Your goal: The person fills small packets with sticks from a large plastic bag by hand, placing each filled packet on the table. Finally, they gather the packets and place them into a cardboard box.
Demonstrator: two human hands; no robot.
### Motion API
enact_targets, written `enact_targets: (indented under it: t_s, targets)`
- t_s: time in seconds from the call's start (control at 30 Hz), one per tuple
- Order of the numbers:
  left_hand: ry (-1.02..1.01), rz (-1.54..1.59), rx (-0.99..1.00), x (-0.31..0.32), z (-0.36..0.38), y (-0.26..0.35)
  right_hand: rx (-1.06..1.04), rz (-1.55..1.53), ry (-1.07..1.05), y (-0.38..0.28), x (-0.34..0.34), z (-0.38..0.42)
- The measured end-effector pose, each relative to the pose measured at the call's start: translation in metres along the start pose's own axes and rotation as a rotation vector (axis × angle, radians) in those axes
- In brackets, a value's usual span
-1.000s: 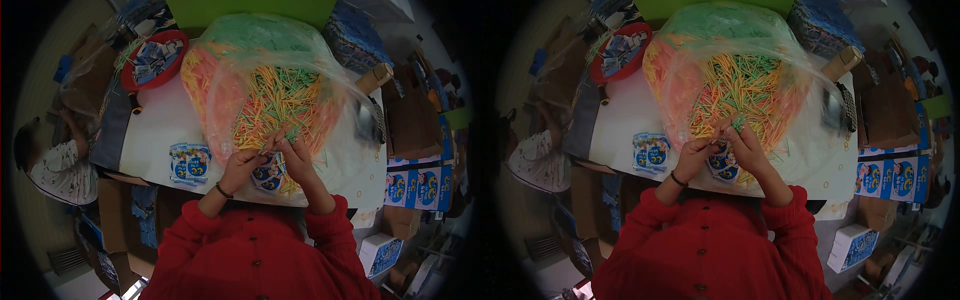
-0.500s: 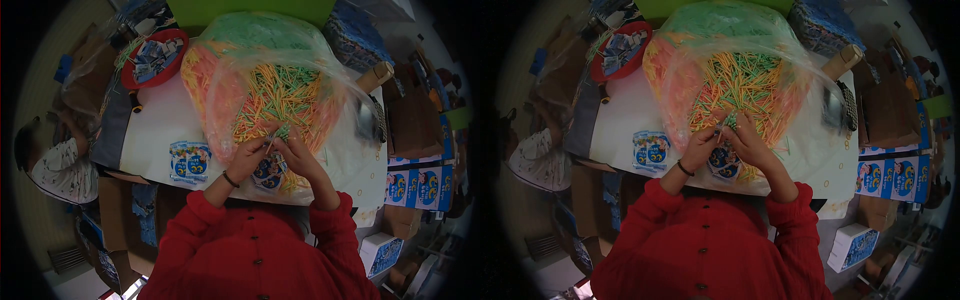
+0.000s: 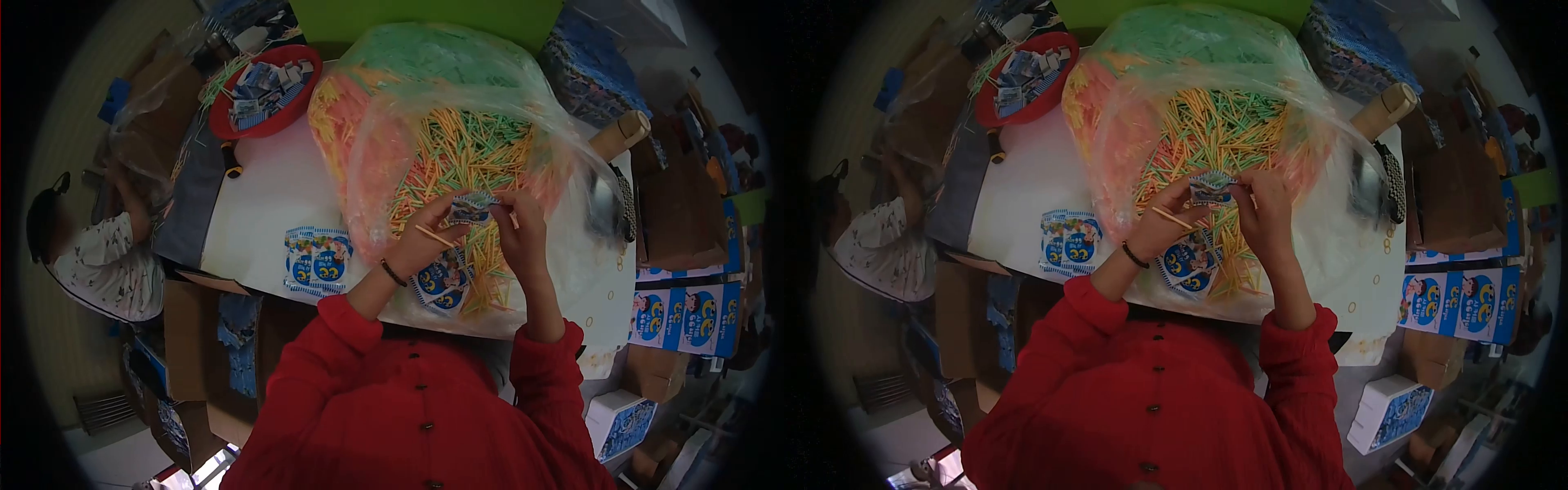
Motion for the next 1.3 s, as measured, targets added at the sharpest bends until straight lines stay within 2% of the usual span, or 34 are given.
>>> enact_targets:
  t_s: [0.07, 0.13, 0.2, 0.27, 0.33, 0.4, 0.47, 0.53, 0.6, 0.67, 0.77, 0.83, 0.87, 0.9, 0.97, 1.0, 1.03, 1.07, 1.1, 1.13, 1.2, 1.23, 1.3]
  targets:
    - [0.001, -0.104, -0.091, -0.001, -0.001, 0.005, 0.008, -0.031, -0.025, 0.005, 0.009, 0.007]
    - [0.040, -0.108, -0.062, -0.003, -0.002, 0.005, 0.179, -0.145, -0.064, 0.008, 0.018, 0.016]
    - [-0.097, -1.030, 0.471, -0.002, -0.014, 0.021, 0.210, -0.161, -0.038, 0.013, 0.025, 0.016]
    - [-0.133, -1.030, 0.455, 0.002, -0.025, 0.023, 0.252, -0.149, 0.002, 0.022, 0.029, 0.012]
    - [-0.171, -0.661, 0.177, 0.007, -0.037, 0.017, 0.363, -0.399, -0.013, 0.035, 0.030, 0.006]
    - [-0.131, -0.647, 0.133, 0.005, -0.045, 0.025, 0.341, -0.399, 0.051, 0.029, 0.020, 0.003]
    - [0.151, -0.284, 0.217, -0.004, -0.043, 0.039, 0.328, -0.415, 0.111, 0.022, 0.008, 0.004]
    - [0.268, -0.219, 0.201, -0.021, -0.021, 0.080, 0.256, -0.245, 0.051, 0.026, -0.018, 0.014]
    - [0.372, -0.299, 0.083, -0.043, 0.016, 0.119, 0.312, -0.195, -0.002, 0.034, -0.043, 0.035]
    - [0.490, -0.471, -0.046, -0.061, 0.051, 0.147, 0.298, -0.077, -0.197, 0.035, -0.067, 0.059]
    - [0.513, -0.580, -0.147, -0.119, 0.098, 0.138, 0.301, -0.103, -0.523, 0.014, -0.084, 0.086]
    - [0.389, -1.056, -0.238, -0.157, 0.122, 0.120, 0.252, -0.013, -0.606, -0.001, -0.070, 0.102]
    - [0.140, -1.498, -0.168, -0.163, 0.126, 0.115, 0.203, 0.099, -0.668, -0.006, -0.066, 0.109]
    - [0.142, -1.504, -0.163, -0.160, 0.126, 0.116, 0.215, 0.257, -0.726, -0.003, -0.061, 0.119]
    - [0.254, -1.841, 0.063, -0.143, 0.122, 0.115, 0.151, 0.335, -0.730, 0.015, -0.062, 0.120]
    - [0.247, -1.837, 0.074, -0.128, 0.112, 0.119, 0.087, 0.416, -0.743, 0.021, -0.063, 0.116]
    - [0.217, -1.807, 0.187, -0.105, 0.099, 0.130, 0.095, 0.420, -0.737, 0.019, -0.064, 0.105]
    - [0.188, -1.774, 0.296, -0.084, 0.090, 0.134, -0.032, 0.415, -0.622, 0.008, -0.064, 0.087]
    - [0.055, -1.659, 0.312, -0.066, 0.080, 0.128, -0.163, 0.410, -0.504, -0.001, -0.061, 0.071]
    - [-0.071, -1.543, 0.330, -0.048, 0.070, 0.118, -0.163, 0.415, -0.499, -0.004, -0.050, 0.056]
    - [-0.273, -1.354, 0.263, -0.020, 0.051, 0.080, -0.383, 0.356, -0.162, -0.018, -0.032, 0.031]
    - [-0.279, -1.353, 0.272, -0.011, 0.050, 0.065, -0.383, 0.361, -0.153, -0.023, -0.028, 0.025]
    - [-0.349, -1.345, 0.065, 0.000, 0.045, 0.040, -0.449, 0.271, -0.155, -0.031, -0.030, 0.018]
Point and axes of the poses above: each hand's wrist, its own z-axis away from the middle knuckle, its own x-axis out of the palm, y = z × x, the point moved 2 cm from there along -z, towards the middle knuckle, and after that the axes turned 11 degrees about x, right-handed, at the moved point
